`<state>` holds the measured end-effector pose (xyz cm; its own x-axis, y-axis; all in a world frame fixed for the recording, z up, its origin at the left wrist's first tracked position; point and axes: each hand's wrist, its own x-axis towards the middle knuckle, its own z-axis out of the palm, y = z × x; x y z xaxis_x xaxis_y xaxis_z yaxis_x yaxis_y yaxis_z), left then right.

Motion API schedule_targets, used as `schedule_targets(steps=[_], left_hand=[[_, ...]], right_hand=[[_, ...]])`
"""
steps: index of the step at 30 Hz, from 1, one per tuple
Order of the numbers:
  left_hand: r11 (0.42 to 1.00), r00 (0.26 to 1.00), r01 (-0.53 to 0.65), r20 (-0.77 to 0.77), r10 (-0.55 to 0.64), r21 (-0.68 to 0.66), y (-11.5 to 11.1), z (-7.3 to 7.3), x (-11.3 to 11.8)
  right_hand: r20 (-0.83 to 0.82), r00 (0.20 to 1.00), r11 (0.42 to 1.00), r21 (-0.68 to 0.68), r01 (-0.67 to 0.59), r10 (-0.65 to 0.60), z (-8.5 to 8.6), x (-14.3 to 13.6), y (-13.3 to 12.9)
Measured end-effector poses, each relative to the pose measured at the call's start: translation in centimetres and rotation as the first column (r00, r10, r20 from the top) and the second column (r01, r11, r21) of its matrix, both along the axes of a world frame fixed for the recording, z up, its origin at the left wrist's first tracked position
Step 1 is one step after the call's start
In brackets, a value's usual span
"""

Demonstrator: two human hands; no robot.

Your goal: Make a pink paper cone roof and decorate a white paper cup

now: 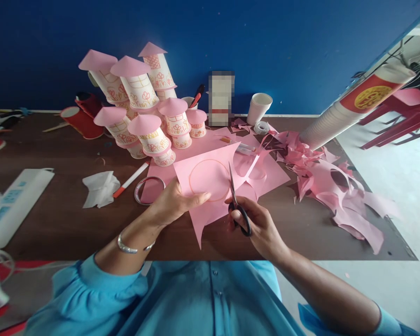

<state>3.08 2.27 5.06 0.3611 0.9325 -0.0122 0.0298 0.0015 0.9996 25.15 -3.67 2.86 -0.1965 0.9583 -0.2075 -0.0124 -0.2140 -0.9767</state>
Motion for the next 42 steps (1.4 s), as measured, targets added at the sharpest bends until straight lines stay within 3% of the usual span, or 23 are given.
schedule_targets(steps=[14,27,42], left_hand=[[0.999,0.999,0.009,-0.043,-0.011,-0.046,-0.10,0.61,0.20],[0.999,0.999,0.000,0.044,0.002,-0.050,-0.18,0.44,0.21],[0.998,1.000,-0.006,-0.023,0.005,-0.057,0.04,0.17,-0.18]], right_hand=[[-0.011,1.000,0.999,0.042,0.013,-0.012,0.08,-0.17,-0.04],[0.003,1.000,0.998,0.060,0.008,-0.008,-0.11,0.04,-0.09],[0.013,1.000,0.999,0.053,-0.011,0.010,-0.08,0.47,-0.09]])
